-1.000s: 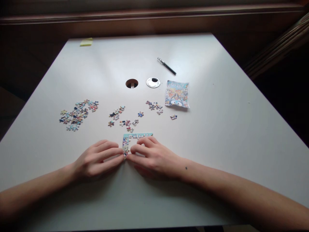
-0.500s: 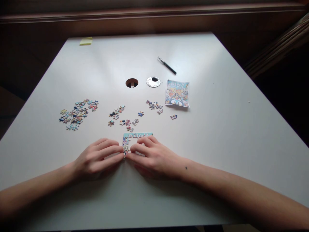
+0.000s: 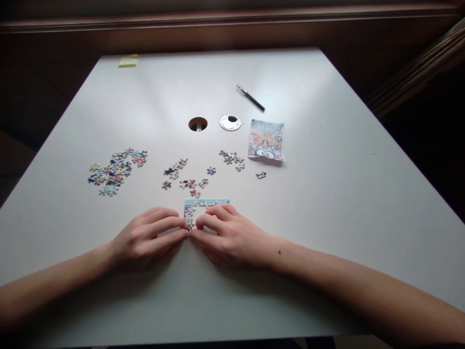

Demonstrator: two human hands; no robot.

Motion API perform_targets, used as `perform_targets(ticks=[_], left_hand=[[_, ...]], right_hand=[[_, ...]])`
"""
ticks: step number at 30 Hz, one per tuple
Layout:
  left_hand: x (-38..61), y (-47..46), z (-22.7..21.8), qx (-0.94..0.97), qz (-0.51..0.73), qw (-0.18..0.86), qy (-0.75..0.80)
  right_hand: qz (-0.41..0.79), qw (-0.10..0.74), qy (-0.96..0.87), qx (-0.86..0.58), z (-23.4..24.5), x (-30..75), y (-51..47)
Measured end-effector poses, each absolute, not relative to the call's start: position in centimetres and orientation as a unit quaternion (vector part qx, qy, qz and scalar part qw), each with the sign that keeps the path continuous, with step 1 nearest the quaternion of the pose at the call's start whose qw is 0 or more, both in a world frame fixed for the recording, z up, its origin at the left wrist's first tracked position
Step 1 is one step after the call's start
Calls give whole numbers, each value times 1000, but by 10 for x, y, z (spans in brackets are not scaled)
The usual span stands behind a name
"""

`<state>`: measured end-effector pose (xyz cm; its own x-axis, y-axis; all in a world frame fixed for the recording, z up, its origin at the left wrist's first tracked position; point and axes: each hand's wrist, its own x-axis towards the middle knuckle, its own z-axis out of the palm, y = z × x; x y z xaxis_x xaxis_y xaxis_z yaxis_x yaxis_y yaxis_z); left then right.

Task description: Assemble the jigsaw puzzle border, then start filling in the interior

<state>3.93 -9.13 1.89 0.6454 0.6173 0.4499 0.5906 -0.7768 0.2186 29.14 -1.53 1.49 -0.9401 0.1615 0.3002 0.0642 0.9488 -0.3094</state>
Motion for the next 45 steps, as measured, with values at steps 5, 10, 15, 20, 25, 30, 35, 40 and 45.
perform_targets(ticks=[5,10,15,20,25,30,35,40,45], left_hand=[[40,-93,16,907,240,43,344],[41,-94,17,875,244,28,417],[41,-92,21,847,183,44,498],[39,-90,19,856,172,50,484],[40,-90,17,857,181,42,482],[40,-90,16,857,181,35,481],[39,-90,15,857,181,33,480],[38,-89,15,859,179,42,479],[38,-89,15,857,182,47,480]], right_hand=[[140,184,-971,-57,17,291,-16],[98,308,-922,-214,14,296,-3],[101,227,-926,-284,11,300,9],[115,213,-929,-280,10,299,9],[122,222,-924,-286,9,298,10],[125,234,-920,-288,7,298,11],[129,238,-918,-291,7,298,11],[124,233,-920,-290,7,298,11],[122,230,-921,-291,7,298,10]])
